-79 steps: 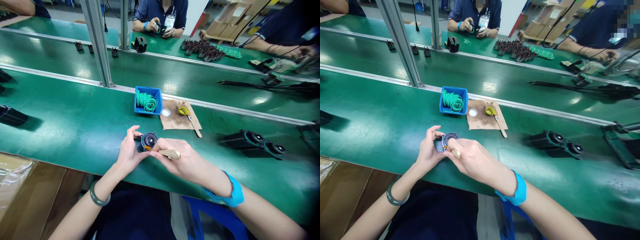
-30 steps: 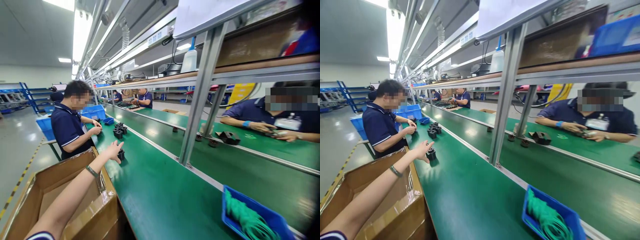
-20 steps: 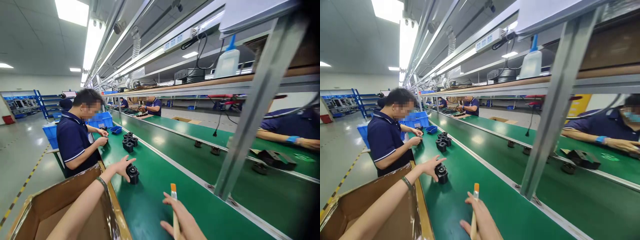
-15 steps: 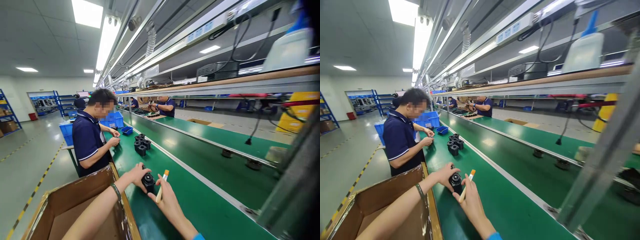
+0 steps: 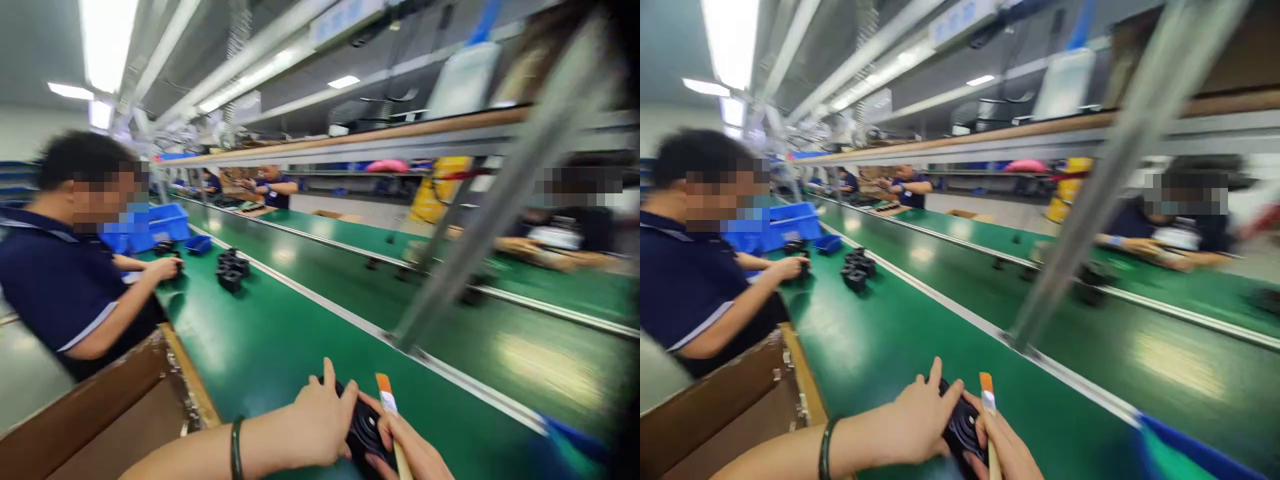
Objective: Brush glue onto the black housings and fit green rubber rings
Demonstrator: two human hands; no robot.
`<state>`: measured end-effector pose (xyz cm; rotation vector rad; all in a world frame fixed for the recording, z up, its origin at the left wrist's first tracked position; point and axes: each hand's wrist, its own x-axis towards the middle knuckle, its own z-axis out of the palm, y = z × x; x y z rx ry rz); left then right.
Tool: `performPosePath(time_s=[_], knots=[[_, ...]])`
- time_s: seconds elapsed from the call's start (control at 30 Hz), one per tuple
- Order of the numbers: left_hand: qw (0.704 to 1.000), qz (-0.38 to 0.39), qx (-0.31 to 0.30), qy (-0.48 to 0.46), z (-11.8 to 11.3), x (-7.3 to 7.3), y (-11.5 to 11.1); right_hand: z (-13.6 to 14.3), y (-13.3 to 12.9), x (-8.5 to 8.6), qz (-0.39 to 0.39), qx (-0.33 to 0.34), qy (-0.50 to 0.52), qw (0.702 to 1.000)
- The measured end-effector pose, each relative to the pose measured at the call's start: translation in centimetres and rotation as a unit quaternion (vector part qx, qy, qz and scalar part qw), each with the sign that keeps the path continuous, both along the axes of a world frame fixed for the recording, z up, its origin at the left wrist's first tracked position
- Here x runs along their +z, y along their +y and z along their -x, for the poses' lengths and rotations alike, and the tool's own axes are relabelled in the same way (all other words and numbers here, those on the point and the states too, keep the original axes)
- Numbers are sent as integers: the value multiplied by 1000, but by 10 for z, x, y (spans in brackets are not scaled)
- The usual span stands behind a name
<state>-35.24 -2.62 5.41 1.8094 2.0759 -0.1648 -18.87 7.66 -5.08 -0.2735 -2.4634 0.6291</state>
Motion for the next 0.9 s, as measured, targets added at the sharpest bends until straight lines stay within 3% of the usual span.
performPosePath(time_s=[0.1,0.23,0.37,0.5,0.57,0.7,0.77,0.9], knots=[[996,-7,-89,24,-40,13,10,-61,-14,37,70,-42,-64,995],[985,0,-168,35,-85,12,27,-125,-21,66,142,-67,-112,981],[975,7,-195,104,-124,23,39,-185,-6,85,207,-183,38,960],[952,1,-277,133,-160,30,50,-244,21,102,266,-326,218,880],[942,9,-313,117,-179,21,53,-272,30,103,256,-377,238,858],[939,-11,-332,89,-209,2,54,-312,44,91,150,-485,189,840],[950,-18,-304,74,-219,2,53,-325,48,81,134,-511,175,831],[962,-64,-265,5,-233,5,43,-338,47,61,180,-506,191,821]])
